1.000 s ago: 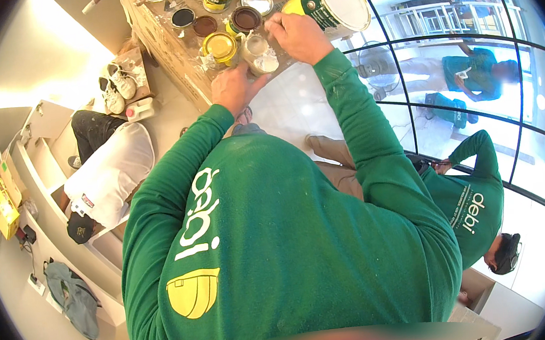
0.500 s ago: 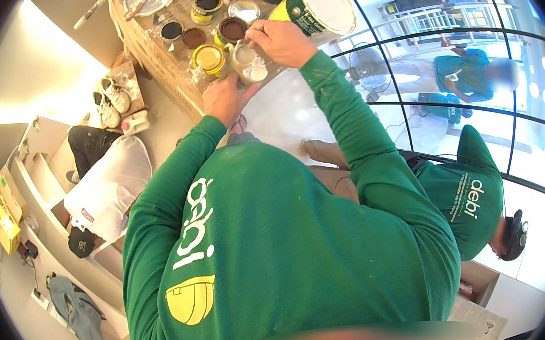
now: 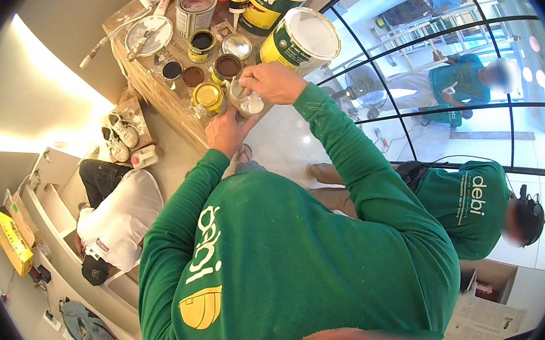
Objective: The person mixes paint in a small container using a metal rod, then pours the mixture into a larger paint can. The person also uses a paintbrush to stir the contents of the small container.
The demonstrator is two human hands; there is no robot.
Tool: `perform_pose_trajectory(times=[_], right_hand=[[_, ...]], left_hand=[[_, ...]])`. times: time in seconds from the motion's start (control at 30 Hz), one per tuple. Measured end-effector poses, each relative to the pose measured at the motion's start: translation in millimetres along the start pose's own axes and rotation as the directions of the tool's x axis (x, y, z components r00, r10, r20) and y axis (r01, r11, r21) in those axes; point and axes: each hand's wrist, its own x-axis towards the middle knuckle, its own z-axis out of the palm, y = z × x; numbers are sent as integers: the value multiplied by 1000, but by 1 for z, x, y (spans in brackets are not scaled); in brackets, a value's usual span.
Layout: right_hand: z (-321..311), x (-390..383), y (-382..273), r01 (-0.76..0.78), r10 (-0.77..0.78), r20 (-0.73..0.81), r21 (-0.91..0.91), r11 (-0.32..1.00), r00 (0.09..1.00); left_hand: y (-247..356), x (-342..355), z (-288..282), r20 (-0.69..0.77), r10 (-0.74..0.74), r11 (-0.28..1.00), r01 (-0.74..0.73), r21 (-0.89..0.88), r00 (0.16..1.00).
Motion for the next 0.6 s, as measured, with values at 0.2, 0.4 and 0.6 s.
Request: perform_pose_trajectory(times=[0.2,0.4,0.6], right_hand=[[4,-1,-3,-6,-16,-89,-242,970,996],[7,-2,-10,88,-92,-131,-39,995,987],[7,-3,-6,1,-5,-19,-203,979,1000]], left_hand=[[2,-1,-4,-3,-23,1000,23,10,1000],[-2,-1,2,-24,8,1000,-8,-3,1000],[-4,-2,1,-12,8,1000,-8,20,1000]])
